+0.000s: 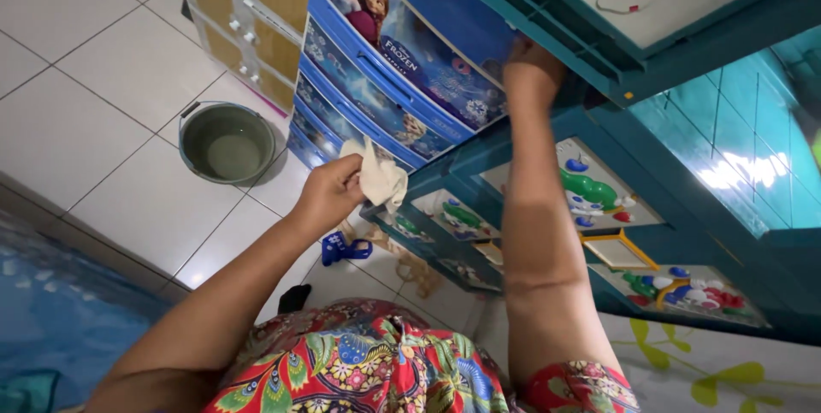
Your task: The person scrubs the inside and outside of a teal plastic cabinet using a toothbrush and a cloth. They wipe the interior shelves and scrub the exterior panels and decorative elements.
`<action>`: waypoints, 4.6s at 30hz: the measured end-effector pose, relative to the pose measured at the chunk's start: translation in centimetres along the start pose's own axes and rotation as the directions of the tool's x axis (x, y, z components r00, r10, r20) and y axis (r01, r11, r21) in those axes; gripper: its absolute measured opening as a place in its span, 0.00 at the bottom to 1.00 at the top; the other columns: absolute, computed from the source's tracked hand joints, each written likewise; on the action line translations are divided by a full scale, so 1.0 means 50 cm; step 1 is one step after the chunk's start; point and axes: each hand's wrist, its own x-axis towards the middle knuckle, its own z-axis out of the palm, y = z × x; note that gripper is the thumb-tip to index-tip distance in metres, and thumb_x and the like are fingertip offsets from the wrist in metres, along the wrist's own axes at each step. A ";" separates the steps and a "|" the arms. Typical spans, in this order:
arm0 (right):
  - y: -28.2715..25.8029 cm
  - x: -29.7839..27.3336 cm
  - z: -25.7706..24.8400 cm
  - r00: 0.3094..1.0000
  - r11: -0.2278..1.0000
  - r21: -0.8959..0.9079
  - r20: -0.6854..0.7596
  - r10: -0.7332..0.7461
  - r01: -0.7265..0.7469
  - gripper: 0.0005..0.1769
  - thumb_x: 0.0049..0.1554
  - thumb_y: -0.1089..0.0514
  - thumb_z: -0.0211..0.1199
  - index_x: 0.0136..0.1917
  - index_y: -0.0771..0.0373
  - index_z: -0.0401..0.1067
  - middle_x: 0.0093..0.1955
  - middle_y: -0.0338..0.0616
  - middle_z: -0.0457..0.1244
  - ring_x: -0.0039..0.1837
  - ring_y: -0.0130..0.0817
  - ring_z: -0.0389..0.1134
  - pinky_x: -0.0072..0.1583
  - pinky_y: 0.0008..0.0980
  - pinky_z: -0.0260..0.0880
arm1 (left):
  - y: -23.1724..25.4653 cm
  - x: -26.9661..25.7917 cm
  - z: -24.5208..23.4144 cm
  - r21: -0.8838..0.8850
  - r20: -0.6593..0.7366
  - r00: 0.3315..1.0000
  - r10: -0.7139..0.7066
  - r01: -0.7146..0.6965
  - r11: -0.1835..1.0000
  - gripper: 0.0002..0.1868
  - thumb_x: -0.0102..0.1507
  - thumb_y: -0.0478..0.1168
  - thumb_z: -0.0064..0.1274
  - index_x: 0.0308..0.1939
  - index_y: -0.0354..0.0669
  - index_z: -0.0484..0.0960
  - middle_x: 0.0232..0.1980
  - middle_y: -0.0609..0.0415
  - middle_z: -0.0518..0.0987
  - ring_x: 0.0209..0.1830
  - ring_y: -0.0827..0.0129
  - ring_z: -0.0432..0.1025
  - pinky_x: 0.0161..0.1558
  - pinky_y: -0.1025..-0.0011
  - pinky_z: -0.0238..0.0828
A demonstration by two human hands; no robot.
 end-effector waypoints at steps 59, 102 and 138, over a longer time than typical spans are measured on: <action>0.099 -0.434 0.058 0.695 0.133 0.711 0.703 -0.149 -0.691 0.06 0.53 0.65 0.66 0.46 0.67 0.77 0.41 0.43 0.70 0.41 0.29 0.71 0.45 0.28 0.71 | 0.044 -0.065 0.197 0.286 0.046 0.885 0.464 -0.456 0.843 0.12 0.49 0.29 0.63 0.36 0.41 0.85 0.80 0.33 0.53 0.80 0.35 0.45 0.72 0.51 0.46; -0.626 0.220 0.157 0.855 0.982 0.179 -0.517 0.044 0.058 0.25 0.52 0.65 0.56 0.63 0.58 0.72 0.59 0.52 0.67 0.56 0.54 0.71 0.55 0.48 0.72 | -0.225 -0.020 -0.374 -0.105 -0.127 0.977 -0.171 0.159 0.982 0.16 0.60 0.34 0.59 0.52 0.40 0.85 0.41 0.54 0.84 0.37 0.73 0.77 0.40 0.73 0.74; 0.523 -0.149 -0.553 0.973 0.870 -0.458 -0.211 0.093 -0.183 0.13 0.56 0.54 0.65 0.54 0.51 0.82 0.42 0.50 0.70 0.46 0.52 0.72 0.47 0.47 0.70 | 0.173 0.164 0.347 0.002 0.332 0.919 0.213 -0.226 0.974 0.21 0.60 0.35 0.55 0.58 0.42 0.74 0.46 0.48 0.83 0.39 0.67 0.80 0.37 0.70 0.76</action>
